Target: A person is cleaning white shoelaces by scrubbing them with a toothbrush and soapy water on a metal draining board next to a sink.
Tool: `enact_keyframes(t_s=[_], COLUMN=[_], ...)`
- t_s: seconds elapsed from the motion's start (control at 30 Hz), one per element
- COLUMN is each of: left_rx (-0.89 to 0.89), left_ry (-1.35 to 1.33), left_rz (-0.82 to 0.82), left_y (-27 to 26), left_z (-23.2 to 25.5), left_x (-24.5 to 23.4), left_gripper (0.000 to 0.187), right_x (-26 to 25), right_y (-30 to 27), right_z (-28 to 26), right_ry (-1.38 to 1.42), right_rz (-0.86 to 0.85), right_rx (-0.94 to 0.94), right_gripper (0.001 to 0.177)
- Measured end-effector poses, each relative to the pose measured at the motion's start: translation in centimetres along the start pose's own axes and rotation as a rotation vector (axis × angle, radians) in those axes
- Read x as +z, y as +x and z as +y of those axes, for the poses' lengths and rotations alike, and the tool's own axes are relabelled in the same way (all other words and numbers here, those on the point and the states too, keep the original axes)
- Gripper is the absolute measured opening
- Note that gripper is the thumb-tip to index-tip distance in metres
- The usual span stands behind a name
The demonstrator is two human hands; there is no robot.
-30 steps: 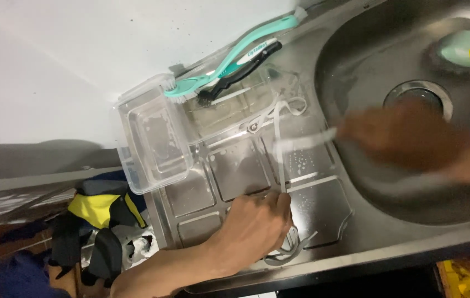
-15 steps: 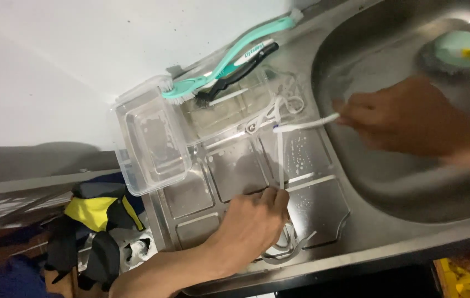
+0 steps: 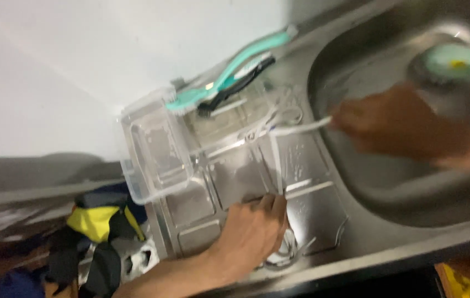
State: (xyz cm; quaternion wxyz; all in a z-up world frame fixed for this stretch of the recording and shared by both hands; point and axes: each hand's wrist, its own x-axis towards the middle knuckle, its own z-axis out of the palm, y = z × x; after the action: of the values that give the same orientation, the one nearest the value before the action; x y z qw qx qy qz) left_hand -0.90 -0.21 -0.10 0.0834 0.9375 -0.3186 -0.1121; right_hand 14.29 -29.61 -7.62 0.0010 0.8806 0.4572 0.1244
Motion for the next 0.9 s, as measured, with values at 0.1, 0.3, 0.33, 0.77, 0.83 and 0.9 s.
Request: enact_keyframes(t_s=[0.1, 0.3, 0.33, 0.77, 0.83, 0.9], left_rx=[0.000, 0.021, 0.023, 0.040, 0.047, 0.023], left_ry=[-0.041, 0.017, 0.017, 0.008, 0.051, 0.018], left_rz=[0.024, 0.152, 0.151, 0.076, 0.036, 0.009], left_y=[0.2, 0.5, 0.4, 0.4, 0.3, 0.2], left_z=[0.1, 0.1, 0.1, -0.1, -0.1, -0.3], left_x=[-0.1, 0.2, 0.2, 0.1, 0.2, 0.6], left_gripper=[0.012, 0.018, 0.018, 0.008, 0.022, 0.005], right_x=[-3.9, -3.2, -2.8, -2.1, -1.9, -2.2], right_y=[1.5, 0.7, 0.5, -0.3, -0.3, 0.2], right_z=[-2.3, -3.4, -3.2, -3.9, -3.5, -2.6], right_ry=[0.086, 0.307, 0.308, 0.298, 0.257, 0.073], right_rz=[0.185, 0.257, 0.257, 0.026, 0.033, 0.119], right_rx=[-0.015, -0.174, -0.172, -0.220, -0.239, -0.066], right_gripper=[0.017, 0.029, 0.029, 0.029, 0.029, 0.036])
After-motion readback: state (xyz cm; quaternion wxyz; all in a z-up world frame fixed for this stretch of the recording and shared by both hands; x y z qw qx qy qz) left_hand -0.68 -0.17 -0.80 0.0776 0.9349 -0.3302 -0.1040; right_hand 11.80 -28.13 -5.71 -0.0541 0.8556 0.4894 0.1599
